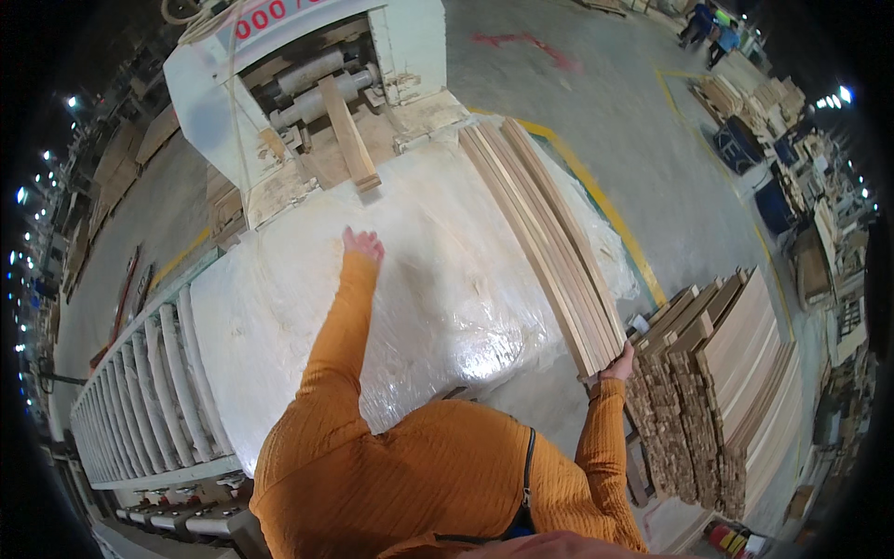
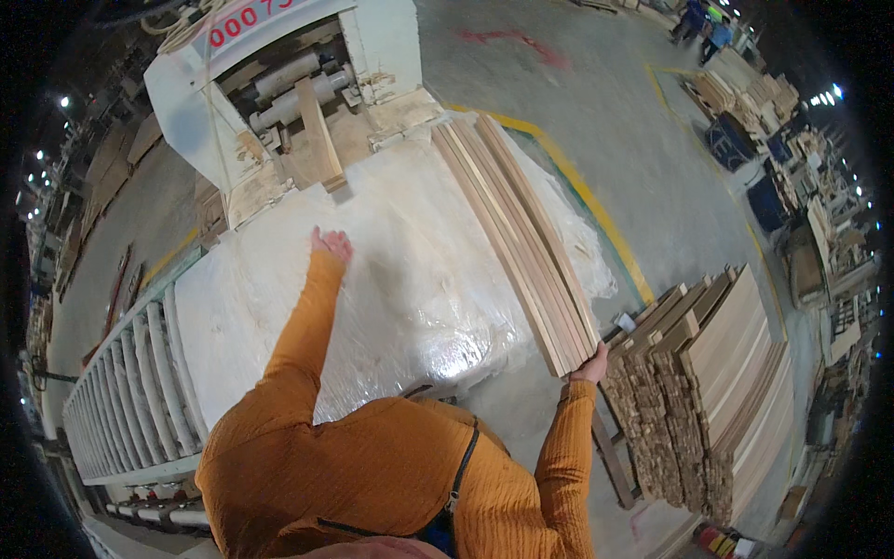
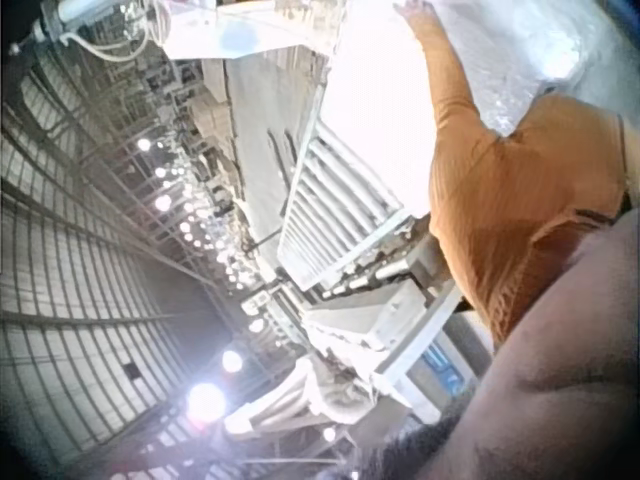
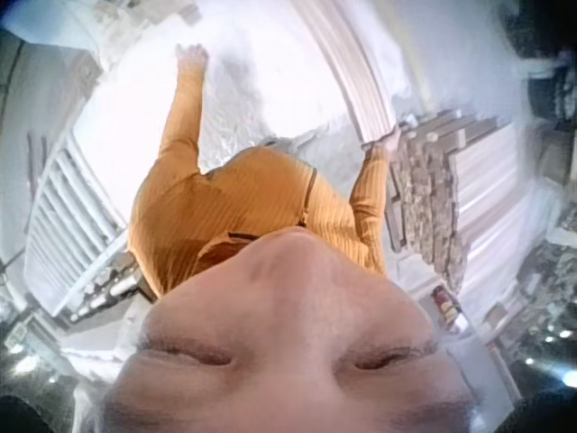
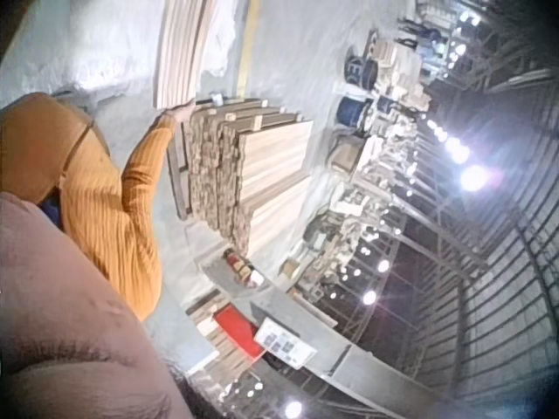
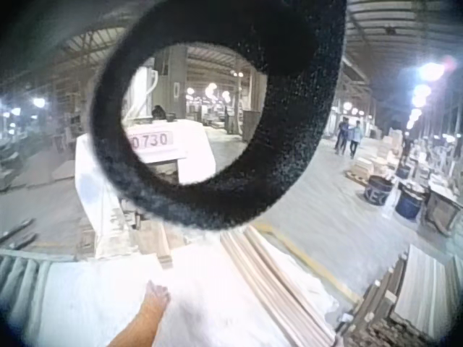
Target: The person repeatedly picks up thin wooden planks from a conveyor and stacks them on a nearby pallet. The person handles the planks one at a time, aligning them before placing them in a growing stack.
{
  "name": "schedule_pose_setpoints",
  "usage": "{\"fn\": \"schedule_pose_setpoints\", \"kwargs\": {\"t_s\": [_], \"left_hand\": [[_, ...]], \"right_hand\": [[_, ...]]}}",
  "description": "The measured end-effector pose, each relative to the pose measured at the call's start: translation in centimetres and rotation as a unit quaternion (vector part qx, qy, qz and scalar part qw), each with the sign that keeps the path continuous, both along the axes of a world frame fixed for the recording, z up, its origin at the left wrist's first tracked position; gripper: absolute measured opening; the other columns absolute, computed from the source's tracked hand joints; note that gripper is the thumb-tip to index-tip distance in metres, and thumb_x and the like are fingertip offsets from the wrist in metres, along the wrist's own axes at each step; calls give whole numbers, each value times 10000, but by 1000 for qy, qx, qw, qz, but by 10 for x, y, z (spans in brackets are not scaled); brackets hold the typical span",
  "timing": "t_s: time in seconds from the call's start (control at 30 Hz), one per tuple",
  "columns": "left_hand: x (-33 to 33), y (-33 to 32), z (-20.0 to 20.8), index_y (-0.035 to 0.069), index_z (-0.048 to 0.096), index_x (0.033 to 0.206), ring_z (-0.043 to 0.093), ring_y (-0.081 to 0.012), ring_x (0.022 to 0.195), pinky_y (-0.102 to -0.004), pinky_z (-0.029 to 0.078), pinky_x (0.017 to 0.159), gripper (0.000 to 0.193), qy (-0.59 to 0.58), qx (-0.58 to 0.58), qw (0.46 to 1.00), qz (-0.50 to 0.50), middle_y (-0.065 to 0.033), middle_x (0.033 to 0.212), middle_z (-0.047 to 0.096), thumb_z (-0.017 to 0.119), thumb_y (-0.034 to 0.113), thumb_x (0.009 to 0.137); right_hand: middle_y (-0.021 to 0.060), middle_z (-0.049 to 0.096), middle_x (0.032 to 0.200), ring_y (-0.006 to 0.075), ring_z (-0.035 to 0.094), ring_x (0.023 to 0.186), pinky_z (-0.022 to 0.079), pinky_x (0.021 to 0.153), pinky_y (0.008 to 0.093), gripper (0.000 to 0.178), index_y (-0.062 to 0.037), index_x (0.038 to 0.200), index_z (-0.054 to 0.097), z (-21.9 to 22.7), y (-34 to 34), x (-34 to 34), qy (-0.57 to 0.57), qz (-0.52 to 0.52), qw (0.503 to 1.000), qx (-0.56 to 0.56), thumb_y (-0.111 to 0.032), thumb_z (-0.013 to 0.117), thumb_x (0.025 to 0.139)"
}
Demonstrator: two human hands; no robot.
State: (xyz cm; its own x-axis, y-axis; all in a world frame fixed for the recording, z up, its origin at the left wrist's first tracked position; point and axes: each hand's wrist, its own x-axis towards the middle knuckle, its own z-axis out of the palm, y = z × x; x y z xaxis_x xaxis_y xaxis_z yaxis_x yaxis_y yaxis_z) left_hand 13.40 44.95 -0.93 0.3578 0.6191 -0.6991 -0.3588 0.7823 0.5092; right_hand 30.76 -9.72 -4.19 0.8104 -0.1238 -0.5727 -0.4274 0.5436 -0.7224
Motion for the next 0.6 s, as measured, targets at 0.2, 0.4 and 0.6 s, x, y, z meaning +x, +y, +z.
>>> {"fn": "schedule_pose_setpoints", "kwargs": {"t_s": [0.2,0.4,0.6], "left_hand": [[38,57,84,77,260,1387,473,-313,1149,-455,404,899,864,-5,159,981,-110,-166,1295,449,516,628,772],[68,45,100,28,295,1360,460,-326,1171,-455,399,915,848,93,279,934,-202,-210,1293,444,522,608,785],[60,4,87,0,312,1344,457,-335,1173,-449,395,924,839,188,337,903,-192,-235,1289,442,523,597,793]], "right_hand": [[143,612,1069,288,625,904,502,773,425,473,22,1095,539,2,1,-4,-23,-70,997,0,-377,416,873],[157,539,1200,271,565,1047,458,871,416,569,19,1231,461,13,7,-12,-1,-56,998,10,-430,389,889],[149,542,1120,208,574,856,435,589,339,512,-22,1195,474,8,-3,-39,28,-125,989,-76,-432,359,911]]}}
